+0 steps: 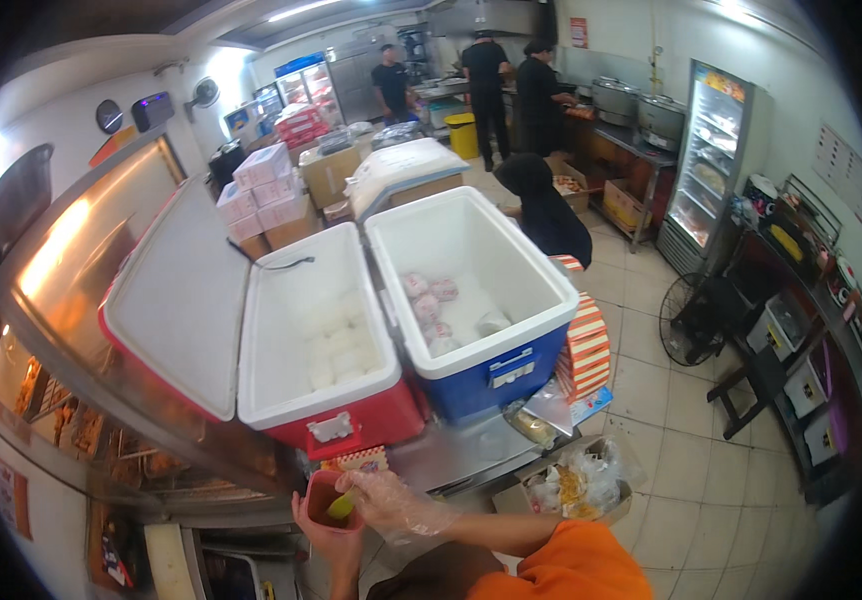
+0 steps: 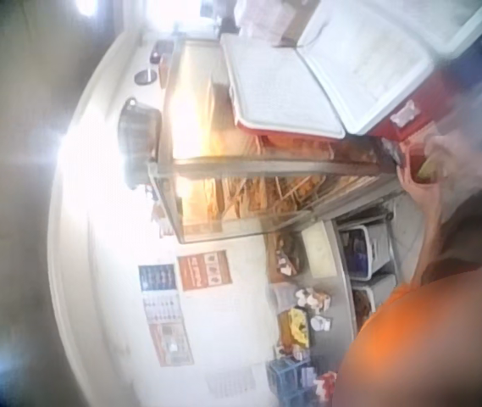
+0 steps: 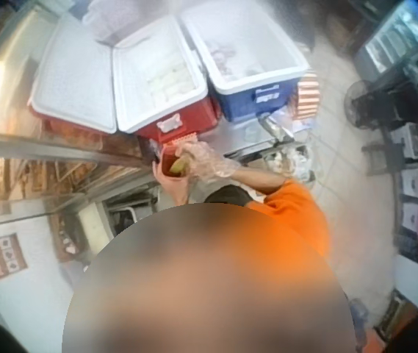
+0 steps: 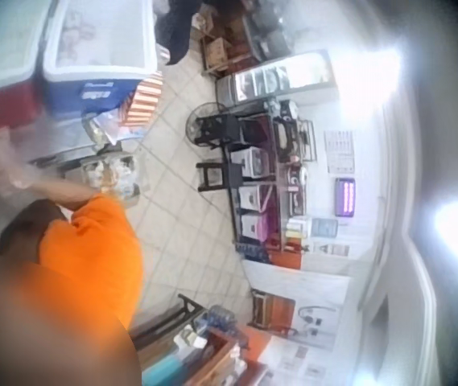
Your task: The person retrieves fried chicken from a display case, cuts it into pieces on a cutting board, and places the pieces into a paper container. They then add sauces and condiments to the container and hand the completed order to a coworker.
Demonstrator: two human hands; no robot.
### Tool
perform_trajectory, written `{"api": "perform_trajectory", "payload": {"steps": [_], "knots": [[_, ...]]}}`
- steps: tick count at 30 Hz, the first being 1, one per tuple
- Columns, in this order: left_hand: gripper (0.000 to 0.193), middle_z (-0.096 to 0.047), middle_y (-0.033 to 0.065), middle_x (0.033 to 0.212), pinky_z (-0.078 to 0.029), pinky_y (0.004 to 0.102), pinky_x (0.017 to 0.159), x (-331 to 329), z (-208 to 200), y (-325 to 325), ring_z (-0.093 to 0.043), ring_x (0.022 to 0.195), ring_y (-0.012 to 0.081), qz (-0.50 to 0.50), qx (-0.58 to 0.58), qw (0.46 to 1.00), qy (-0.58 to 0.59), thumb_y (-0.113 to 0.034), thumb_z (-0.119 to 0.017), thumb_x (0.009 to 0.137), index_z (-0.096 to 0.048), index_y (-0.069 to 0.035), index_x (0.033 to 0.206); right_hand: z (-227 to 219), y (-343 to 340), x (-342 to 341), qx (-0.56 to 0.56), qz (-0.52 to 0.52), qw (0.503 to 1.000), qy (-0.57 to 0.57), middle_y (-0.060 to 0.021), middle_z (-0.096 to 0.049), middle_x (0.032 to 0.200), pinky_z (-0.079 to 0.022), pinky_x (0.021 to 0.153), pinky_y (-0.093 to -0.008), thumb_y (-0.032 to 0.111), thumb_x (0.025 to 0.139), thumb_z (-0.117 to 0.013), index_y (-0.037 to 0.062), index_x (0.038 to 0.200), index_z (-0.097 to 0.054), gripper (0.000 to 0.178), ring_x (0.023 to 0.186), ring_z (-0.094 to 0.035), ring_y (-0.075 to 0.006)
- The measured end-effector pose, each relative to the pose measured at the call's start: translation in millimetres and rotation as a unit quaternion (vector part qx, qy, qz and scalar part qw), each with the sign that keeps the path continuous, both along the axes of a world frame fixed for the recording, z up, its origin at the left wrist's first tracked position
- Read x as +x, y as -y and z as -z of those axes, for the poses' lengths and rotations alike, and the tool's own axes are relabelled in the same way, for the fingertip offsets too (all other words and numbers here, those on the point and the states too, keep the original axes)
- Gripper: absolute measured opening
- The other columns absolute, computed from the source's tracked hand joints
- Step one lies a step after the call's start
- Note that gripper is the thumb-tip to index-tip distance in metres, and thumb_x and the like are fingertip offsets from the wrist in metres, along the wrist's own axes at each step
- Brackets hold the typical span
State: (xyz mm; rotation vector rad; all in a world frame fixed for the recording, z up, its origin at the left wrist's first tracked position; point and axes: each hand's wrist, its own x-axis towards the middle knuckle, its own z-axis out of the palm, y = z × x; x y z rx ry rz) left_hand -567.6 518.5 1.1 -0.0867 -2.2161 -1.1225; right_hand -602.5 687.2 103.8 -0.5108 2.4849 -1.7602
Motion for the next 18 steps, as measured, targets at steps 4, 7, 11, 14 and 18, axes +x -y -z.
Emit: {"api": "perform_trajectory", "payload": {"steps": [4, 7, 11, 14, 18], "knots": [[0.09, -0.051, 0.0144, 0.137, -0.038, 0.0406, 0.113, -15, 5, -13, -0.055, 0.125, 0.0273, 0.072, 0.081, 0.993, -0.046, -0.009, -0.09, 0.066, -0.038, 0.002, 0.139, 18, -28, -13, 0.01, -0.081, 0.982, -0.169, -0.018, -0.07, 0.104, -0.056, 0.086, -0.0454, 0.009, 0.09, -0.061, 0.0076, 0.109, -0.065, 0.02, 0.101, -0.068, -0.0374], [0.104, -0.047, 0.0165, 0.141, -0.037, 0.0416, 0.114, -32, -2, -11, -0.052, 0.129, 0.0279, 0.179, 0.151, 0.968, 0.09, -0.014, -0.095, 0.059, -0.036, 0.0, 0.144, 27, -49, -29, 0.051, -0.203, 0.946, -0.247, -0.0128, -0.069, 0.107, -0.054, 0.092, -0.0445, 0.01, 0.086, -0.064, 0.0093, 0.106, -0.066, 0.02, 0.108, -0.066, -0.0334], [0.105, -0.055, 0.0161, 0.135, -0.042, 0.0412, 0.109, -36, -22, -15, -0.059, 0.121, 0.0254, 0.204, 0.179, 0.958, 0.092, -0.014, -0.096, 0.062, -0.034, 0.002, 0.145, 17, -67, -49, 0.102, -0.288, 0.884, -0.354, -0.0086, -0.067, 0.108, -0.052, 0.094, -0.0458, 0.011, 0.085, -0.065, 0.0103, 0.104, -0.066, 0.02, 0.107, -0.066, -0.0299], [0.099, -0.059, 0.0163, 0.13, -0.046, 0.0405, 0.106, -26, -31, -25, -0.064, 0.114, 0.0239, 0.23, 0.278, 0.931, 0.049, -0.01, -0.095, 0.064, -0.036, 0.003, 0.143, -1, -77, -60, 0.108, -0.337, 0.879, -0.32, -0.0091, -0.067, 0.108, -0.052, 0.091, -0.0468, 0.01, 0.082, -0.067, 0.0123, 0.104, -0.065, 0.022, 0.104, -0.066, -0.0303], [0.088, -0.063, 0.0122, 0.124, -0.044, 0.0362, 0.106, -21, -33, -21, -0.062, 0.115, 0.0197, 0.206, 0.209, 0.947, 0.13, -0.009, -0.092, 0.069, -0.039, 0.001, 0.138, -14, -76, -66, 0.097, -0.301, 0.906, -0.281, -0.0104, -0.064, 0.101, -0.053, 0.089, -0.0448, 0.005, 0.078, -0.066, 0.0134, 0.104, -0.064, 0.027, 0.099, -0.065, -0.0328]]}}
